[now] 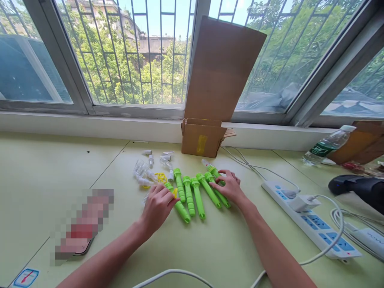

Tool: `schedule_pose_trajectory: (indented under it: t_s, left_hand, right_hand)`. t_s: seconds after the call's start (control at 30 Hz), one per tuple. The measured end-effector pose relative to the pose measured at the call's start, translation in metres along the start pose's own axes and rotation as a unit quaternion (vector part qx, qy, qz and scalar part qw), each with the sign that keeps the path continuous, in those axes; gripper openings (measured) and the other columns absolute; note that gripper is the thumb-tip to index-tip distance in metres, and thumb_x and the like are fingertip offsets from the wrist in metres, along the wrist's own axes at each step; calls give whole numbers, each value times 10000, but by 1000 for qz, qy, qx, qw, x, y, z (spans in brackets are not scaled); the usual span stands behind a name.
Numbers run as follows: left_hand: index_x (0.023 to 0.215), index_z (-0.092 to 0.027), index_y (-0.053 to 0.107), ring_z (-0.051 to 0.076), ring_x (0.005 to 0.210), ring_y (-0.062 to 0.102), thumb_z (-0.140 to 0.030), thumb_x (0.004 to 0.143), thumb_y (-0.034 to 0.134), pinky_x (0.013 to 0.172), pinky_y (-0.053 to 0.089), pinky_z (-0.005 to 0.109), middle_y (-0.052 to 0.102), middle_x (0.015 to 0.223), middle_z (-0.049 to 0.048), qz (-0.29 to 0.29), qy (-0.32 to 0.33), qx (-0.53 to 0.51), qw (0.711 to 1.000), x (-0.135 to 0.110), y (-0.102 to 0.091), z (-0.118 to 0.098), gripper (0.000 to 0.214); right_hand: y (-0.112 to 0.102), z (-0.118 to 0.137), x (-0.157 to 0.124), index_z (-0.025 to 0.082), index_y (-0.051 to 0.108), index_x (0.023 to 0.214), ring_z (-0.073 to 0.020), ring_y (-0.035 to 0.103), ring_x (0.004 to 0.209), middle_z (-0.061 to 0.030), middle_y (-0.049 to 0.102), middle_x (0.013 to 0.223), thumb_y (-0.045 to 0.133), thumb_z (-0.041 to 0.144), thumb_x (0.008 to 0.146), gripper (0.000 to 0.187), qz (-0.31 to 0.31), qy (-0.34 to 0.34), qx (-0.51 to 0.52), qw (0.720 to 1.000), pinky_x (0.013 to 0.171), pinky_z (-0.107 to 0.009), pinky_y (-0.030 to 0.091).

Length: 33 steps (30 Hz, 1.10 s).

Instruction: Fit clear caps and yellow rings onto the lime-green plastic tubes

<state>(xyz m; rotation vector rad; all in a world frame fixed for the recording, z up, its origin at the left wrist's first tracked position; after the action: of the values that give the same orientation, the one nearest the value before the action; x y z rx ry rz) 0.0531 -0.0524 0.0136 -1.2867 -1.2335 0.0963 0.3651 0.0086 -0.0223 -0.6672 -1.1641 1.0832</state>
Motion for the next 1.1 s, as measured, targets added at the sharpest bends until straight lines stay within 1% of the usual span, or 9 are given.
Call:
schedule_pose_trajectory:
  t_s: [0.13,0.27,0.43,0.63,0.77,0.87,0.93,1.03,1.1]
  left_hand:
    - [639,-197,581,177,711,555,-362,901,558,682,436,325,631,661,19,7,35,-41,999,-7,6,-14,311]
    - [651,-190,578,153,632,531,-377,891,569,598,407,287,612,617,8,16,53,-73,996,-13,11,-19,305]
    - [636,-187,557,136,566,497,-350,906,553,520,351,275,584,579,0,14,89,-77,993,-17,13,-23,316]
    - [617,-187,528,136,549,474,-329,919,533,505,328,285,563,568,2,9,125,-54,991,-19,14,-26,333]
    - [619,-181,519,132,548,465,-306,932,505,499,320,283,540,574,2,2,141,-42,989,-18,12,-28,338]
    - [610,-177,505,129,534,447,-301,932,505,489,301,280,524,567,0,-10,145,-46,988,-17,10,-28,345]
    - [614,-177,504,127,536,449,-310,923,526,495,305,275,529,566,-2,-18,138,-62,988,-17,10,-27,337]
    - [649,-173,521,123,562,473,-319,898,574,515,335,255,554,581,-7,-25,110,-101,989,-15,10,-23,294]
    - [672,-171,533,121,577,485,-311,879,604,527,356,241,570,598,-10,-23,87,-122,988,-14,10,-20,260]
  right_hand:
    - [-2,0,1,254,698,684,-302,488,1126,-65,566,1179,576,550,750,327,10,31,42,999,921,-488,346]
    - [-5,-2,4,243,695,712,-305,500,1132,-73,588,1168,564,553,753,339,19,59,104,993,932,-472,355]
    - [-7,-6,8,228,680,668,-290,534,1098,-83,612,1136,581,538,739,333,14,68,184,981,950,-424,380]
    - [-12,-10,10,200,711,726,-276,572,1053,-98,612,1155,590,530,730,351,-15,105,306,946,919,-376,411]
    - [-17,-8,10,179,710,745,-278,563,1057,-100,607,1137,605,539,722,376,-30,127,343,930,928,-377,393]
    - [-21,-3,10,179,710,750,-279,551,1070,-100,594,1146,629,524,714,356,-40,126,342,930,949,-389,373]
    - [-24,2,11,186,701,731,-282,536,1095,-99,590,1152,645,508,713,328,-50,111,332,935,977,-402,351]
    - [-28,12,10,192,684,716,-280,512,1128,-96,583,1158,659,483,723,292,-61,80,319,942,1012,-417,314]
    - [-31,19,9,189,673,717,-271,521,1105,-95,580,1140,660,477,735,289,-58,65,327,941,993,-409,332]
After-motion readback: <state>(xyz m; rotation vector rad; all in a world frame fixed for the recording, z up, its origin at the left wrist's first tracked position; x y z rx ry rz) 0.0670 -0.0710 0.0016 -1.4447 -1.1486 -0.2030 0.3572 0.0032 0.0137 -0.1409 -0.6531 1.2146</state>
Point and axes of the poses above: each hand's wrist, its own x-axis towards the middle knuckle, its own y-axis out of the palm, z = x × y, the point moved 2 cm from there along x, towards the middle knuckle
